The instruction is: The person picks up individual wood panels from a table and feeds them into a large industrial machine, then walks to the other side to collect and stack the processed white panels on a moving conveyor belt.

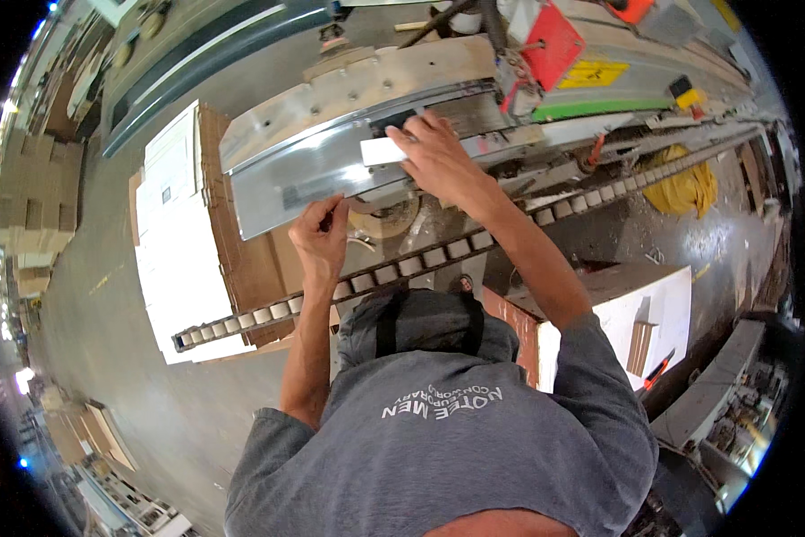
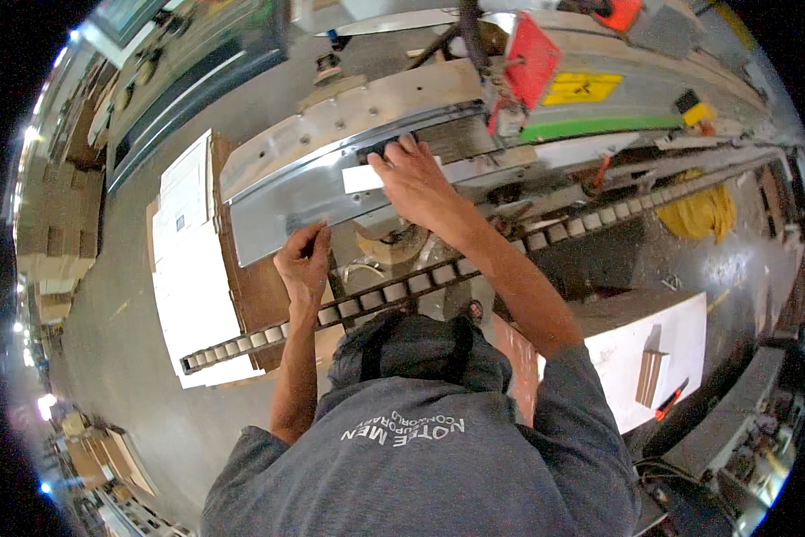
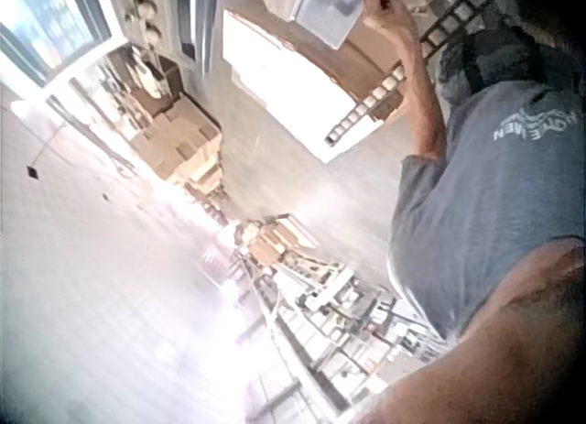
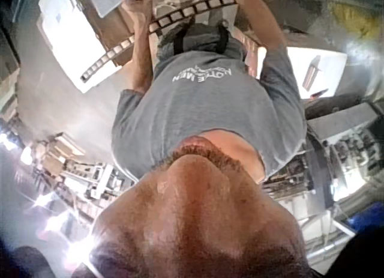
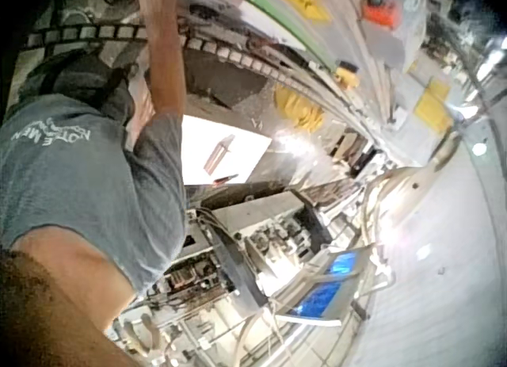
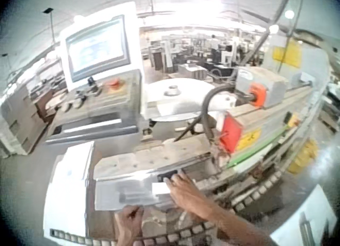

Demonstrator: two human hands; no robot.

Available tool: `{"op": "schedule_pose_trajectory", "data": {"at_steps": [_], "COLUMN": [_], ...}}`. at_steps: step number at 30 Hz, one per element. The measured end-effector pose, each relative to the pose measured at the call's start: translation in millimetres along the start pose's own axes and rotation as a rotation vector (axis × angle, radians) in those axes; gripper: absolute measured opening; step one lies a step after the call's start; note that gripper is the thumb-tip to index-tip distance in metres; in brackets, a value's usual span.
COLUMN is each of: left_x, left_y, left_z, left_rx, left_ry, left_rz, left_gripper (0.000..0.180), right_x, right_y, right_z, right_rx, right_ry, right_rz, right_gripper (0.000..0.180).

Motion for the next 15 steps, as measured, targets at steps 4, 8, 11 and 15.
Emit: {"op": "schedule_pose_trajectory", "data": {"at_steps": [4,8,11,15], "left_x": [22.2,33.6,23.8,9.9], "left_y": [-2.5,-23.4,-51.0,-82.9], "left_z": [-25.1,-31.5,-41.7,-48.9], "left_rx": [-0.038,-0.067,-0.177,-0.238], "left_ry": [0.068,0.015,-0.064,-0.254], "left_rz": [0.085,0.069,0.055,-0.052], "left_gripper": [0.011,0.012,0.013,0.021], "right_x": [-50.9,-48.7,-55.1,-74.3], "right_y": [-49.3,-43.3,-20.1,-13.4], "right_z": [-6.1,-27.8,-32.3,-49.0], "right_rx": [0.083,-0.062,-0.245,-0.485], "right_ry": [0.106,-0.064,-0.275,-0.557], "right_rz": [0.009,0.223,0.262,0.294], "right_gripper": [0.046,0.04,0.036,0.039]}}
Point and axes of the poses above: each hand's wrist, its own y-axis away from the middle knuckle, its own x-axis out of the back of the hand, z = x × y, the point moved 1 cm from there along -y, towards the middle knuckle, and after that the axes turned 4 degrees about -z, right-handed, at the moved point
